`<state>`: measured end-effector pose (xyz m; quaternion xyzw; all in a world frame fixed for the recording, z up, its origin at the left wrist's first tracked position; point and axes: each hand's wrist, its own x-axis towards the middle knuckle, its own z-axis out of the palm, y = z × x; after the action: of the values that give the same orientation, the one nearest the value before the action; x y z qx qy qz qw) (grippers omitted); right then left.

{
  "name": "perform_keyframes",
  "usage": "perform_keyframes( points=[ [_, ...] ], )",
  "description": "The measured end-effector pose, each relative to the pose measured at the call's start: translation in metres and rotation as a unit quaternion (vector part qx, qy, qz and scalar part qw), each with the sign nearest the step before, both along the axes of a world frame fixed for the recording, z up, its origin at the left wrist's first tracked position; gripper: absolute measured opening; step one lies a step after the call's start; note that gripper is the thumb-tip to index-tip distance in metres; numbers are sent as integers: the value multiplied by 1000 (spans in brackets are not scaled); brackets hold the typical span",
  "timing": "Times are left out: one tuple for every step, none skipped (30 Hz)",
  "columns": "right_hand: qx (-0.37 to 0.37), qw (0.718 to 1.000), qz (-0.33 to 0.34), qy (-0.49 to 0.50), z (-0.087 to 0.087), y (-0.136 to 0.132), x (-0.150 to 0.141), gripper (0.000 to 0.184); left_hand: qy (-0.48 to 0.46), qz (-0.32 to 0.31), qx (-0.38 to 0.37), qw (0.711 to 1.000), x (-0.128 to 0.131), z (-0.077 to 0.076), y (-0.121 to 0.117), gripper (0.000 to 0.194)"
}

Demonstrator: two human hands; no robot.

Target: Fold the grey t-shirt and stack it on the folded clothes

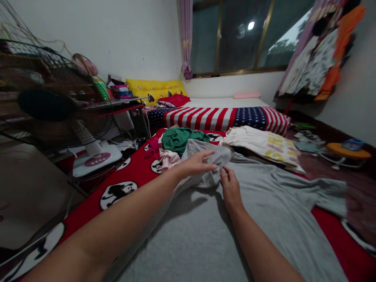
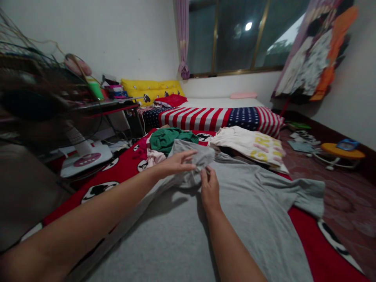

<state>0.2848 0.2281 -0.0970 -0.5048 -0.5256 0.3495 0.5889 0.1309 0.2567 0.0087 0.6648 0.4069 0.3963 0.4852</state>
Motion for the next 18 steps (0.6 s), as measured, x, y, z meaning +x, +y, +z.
perform_keyframes(
  points=[
    [-19,999,-9,27,0,1,3,54,43,-35,16,998,5,-5,-8,62],
    [-33,998,-14,52,0,2,4,55,84,-53,35,994,5,-9,-17,63],
    [-41,996,-17,71,0,3,6,55,122,-48,54,990,0,-11,-27,61],
    [-43,995,-18,84,-1,4,6,55,156,-28,69,985,-10,-13,-36,58],
    [-39,995,-18,86,-1,5,6,55,190,0,74,979,-22,-13,-47,54],
    [-30,996,-20,80,-2,6,5,56,228,25,74,971,-37,-13,-59,50],
    [-18,997,-21,70,-2,6,5,58,269,45,72,959,-53,-13,-72,46],
    [-7,998,-22,63,-2,7,4,60,312,60,69,946,-69,-13,-86,43],
    [3,998,-22,59,-2,7,3,62,352,67,63,932,-84,-13,-102,39],
    [11,998,-23,56,-2,7,2,65,397,71,53,914,-98,-13,-118,34],
    [17,998,-25,51,-1,7,2,67,444,64,35,893,-110,-13,-135,30],
    [21,999,-26,40,0,6,1,70,485,59,10,872,-120,-14,-152,26],
    [26,999,-26,20,1,5,1,71,518,52,-16,854,-128,-14,-168,25],
    [35,999,-23,-10,2,3,1,72,544,46,-39,837,-134,-13,-183,24],
    [46,998,-21,-48,4,1,1,72,565,44,-58,822,-139,-12,-198,23],
    [58,994,-21,-92,5,-1,1,70,583,44,-73,808,-143,-11,-210,23],
    [70,988,-21,-138,6,-2,1,67,599,47,-87,795,-146,-10,-222,23],
    [80,980,-24,-181,7,-4,0,64,611,51,-98,784,-148,-9,-232,22]
  ],
)
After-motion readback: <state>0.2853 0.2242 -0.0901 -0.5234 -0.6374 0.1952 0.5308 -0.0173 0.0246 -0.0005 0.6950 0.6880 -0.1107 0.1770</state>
